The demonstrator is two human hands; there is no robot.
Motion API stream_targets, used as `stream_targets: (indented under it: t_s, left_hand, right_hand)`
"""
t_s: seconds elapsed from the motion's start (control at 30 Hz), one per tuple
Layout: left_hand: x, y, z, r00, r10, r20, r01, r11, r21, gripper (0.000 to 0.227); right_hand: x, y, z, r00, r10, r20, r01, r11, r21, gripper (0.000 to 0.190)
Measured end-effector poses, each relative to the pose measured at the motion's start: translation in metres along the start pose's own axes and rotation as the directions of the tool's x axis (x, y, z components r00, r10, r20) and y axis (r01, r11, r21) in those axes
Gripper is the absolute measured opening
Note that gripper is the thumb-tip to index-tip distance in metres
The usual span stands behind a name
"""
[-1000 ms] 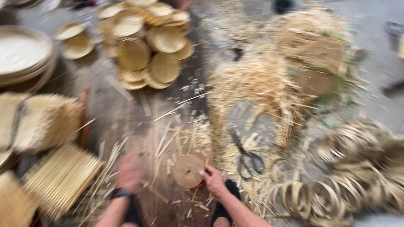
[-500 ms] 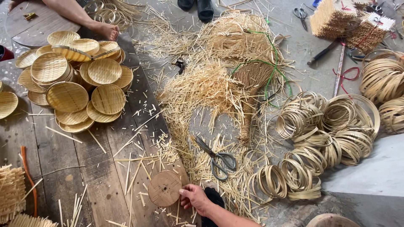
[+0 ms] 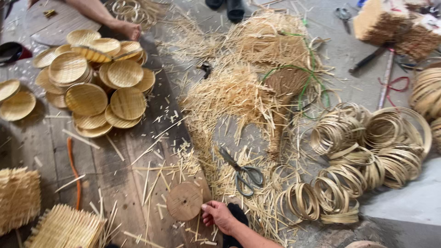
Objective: The person weaves small, round bamboo bowls by hand. They place a pre-woven bamboo mat into a circular frame, use a wooden block to press the center, and trim the excess bamboo strips with shears. The finished bowls are stacked on the floor.
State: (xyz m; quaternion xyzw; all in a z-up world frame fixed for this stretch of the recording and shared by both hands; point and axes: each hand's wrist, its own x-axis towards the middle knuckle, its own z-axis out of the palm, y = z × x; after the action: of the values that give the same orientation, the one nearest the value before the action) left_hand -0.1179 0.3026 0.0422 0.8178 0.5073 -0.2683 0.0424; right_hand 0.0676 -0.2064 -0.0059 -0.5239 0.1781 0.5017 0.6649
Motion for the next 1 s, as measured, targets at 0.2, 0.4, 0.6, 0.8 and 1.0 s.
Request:
stream_targets:
  t_s: [0.2,0.4,0.6,0.8,1.0]
  left_hand:
    - [-0.008,-0.079,0.057,0.998,-0.065,0.025,0.068,0.991,-0.114,0.048]
    - [-0.013,-0.076,0.092,0.783,-0.499,-0.371,0.187,0.758,-0.625,0.036]
    - [-0.073,-0.010,0.013,0.731,-0.411,-0.545,-0.405,0.382,-0.831,0.018]
    - [-0.138,0.117,0.017,0.978,0.119,-0.170,-0.158,-0.104,-0.982,0.015]
    - [-0.163,0.207,0.061,0.964,0.262,-0.041,-0.084,0.155,-0.984,0.022]
  right_hand:
    - [0.011,0.005,-0.008,0.999,-0.026,0.035,0.026,1.000,0.004,0.032]
    - [0.018,0.009,-0.013,0.999,-0.047,0.018,0.048,0.999,-0.015,0.026]
    - [0.022,-0.005,0.002,0.991,-0.123,0.051,0.133,0.935,-0.328,0.034]
    - [-0.009,-0.053,0.028,0.907,-0.422,0.020,0.410,0.869,-0.278,0.042]
    - [0.007,-0.069,0.036,0.963,-0.268,0.035,0.263,0.902,-0.344,0.020]
